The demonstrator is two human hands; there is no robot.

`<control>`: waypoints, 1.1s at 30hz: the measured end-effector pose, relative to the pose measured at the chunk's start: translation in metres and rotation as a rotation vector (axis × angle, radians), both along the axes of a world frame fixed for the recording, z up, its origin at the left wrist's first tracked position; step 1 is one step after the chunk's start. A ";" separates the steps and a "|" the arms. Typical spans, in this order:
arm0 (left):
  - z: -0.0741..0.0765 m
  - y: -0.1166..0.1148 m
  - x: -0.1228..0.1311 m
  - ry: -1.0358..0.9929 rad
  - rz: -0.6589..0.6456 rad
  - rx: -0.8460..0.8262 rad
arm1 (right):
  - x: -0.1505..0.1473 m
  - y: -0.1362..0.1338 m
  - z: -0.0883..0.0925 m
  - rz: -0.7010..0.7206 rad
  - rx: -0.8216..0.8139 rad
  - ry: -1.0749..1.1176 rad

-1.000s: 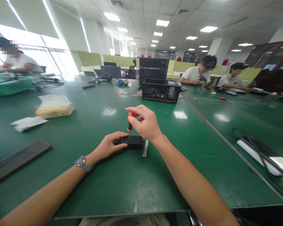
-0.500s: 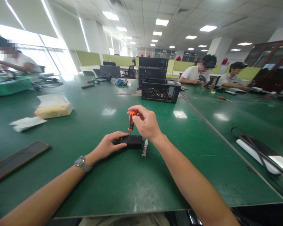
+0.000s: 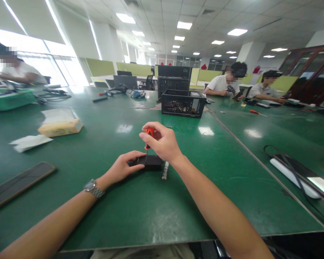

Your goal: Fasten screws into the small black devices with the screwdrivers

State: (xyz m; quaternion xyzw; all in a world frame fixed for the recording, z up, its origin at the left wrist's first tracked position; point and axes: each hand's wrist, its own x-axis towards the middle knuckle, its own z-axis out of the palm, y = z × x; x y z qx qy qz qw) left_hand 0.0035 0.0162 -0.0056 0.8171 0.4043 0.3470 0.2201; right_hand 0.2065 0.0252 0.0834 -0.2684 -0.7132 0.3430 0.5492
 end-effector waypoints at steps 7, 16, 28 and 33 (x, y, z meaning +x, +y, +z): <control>-0.003 0.001 -0.001 0.020 0.010 0.002 | -0.003 0.002 -0.006 0.151 -0.128 0.062; 0.008 -0.008 0.016 0.262 -0.019 0.286 | 0.020 0.002 0.023 -0.190 0.006 0.177; 0.004 -0.011 0.029 0.460 -0.023 0.396 | 0.043 -0.016 -0.064 -0.450 -0.172 -1.330; 0.003 -0.013 0.023 0.435 -0.008 0.397 | 0.031 -0.022 -0.070 -0.493 -0.176 -1.378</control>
